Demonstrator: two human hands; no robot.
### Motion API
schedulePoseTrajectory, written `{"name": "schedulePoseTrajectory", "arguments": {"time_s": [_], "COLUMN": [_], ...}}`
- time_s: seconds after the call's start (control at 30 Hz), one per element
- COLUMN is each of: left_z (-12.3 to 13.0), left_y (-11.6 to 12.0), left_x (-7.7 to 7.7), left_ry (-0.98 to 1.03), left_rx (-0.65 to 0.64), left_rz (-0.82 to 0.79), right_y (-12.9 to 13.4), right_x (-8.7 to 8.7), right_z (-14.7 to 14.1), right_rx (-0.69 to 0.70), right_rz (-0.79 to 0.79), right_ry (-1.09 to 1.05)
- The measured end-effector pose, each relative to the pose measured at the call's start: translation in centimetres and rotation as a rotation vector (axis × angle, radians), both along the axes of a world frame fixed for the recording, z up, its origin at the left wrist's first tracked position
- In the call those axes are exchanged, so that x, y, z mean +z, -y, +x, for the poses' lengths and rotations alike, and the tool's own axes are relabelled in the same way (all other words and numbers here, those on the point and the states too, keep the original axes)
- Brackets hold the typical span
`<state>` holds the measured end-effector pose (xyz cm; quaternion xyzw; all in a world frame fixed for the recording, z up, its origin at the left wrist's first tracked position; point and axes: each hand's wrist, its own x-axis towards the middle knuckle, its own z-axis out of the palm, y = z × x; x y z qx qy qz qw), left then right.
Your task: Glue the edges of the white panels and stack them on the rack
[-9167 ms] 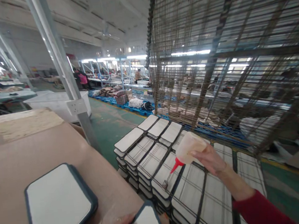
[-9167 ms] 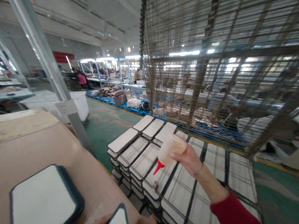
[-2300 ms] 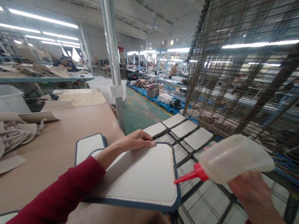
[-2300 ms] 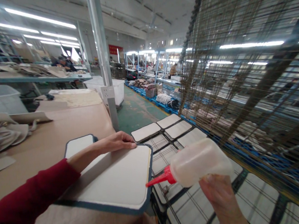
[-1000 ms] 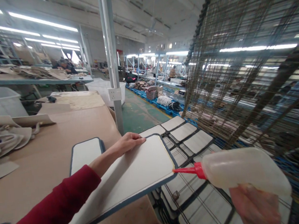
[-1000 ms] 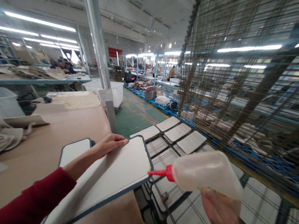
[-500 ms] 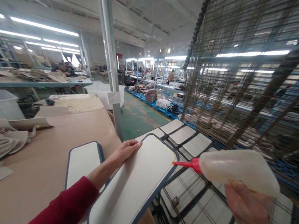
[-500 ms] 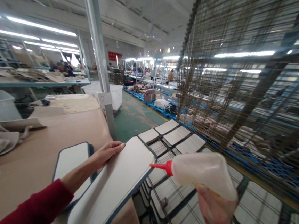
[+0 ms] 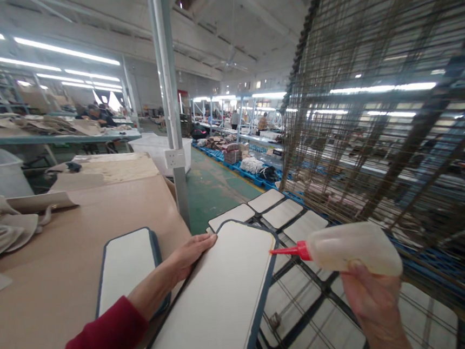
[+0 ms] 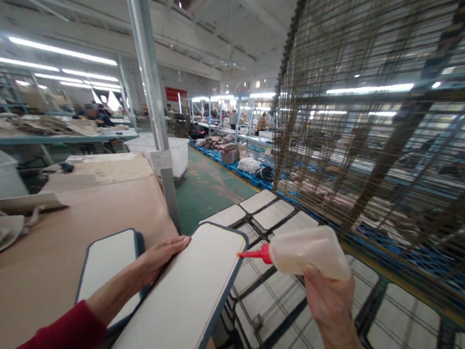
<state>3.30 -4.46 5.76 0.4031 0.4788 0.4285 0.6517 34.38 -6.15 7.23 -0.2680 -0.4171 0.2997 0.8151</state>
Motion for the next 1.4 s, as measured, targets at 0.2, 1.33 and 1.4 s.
{"name": "schedulePoseTrajectory", "arguments": {"time_s": [0.2, 1.33, 1.4], "left_z": [0.2, -0.4, -0.5], "left_y": [0.5, 0.0, -0.1], "left_x": [0.0, -0.6, -0.7], "left_ry": [0.020, 0.004, 0.010], "left_rx": [0.037, 0.060, 0.058], "left_rz": [0.001, 0.010, 0.009], "right_y": [-0.7, 1.2, 1.2], "right_x": [-0.7, -1.4, -1.4], "right_z": [0.0, -1.2, -1.3], "right_rx": [0.070, 0.162, 0.161], "right_rz": [-0.056, -0.131, -0.132], "right_ry": [-0.039, 0.081, 0.083]}}
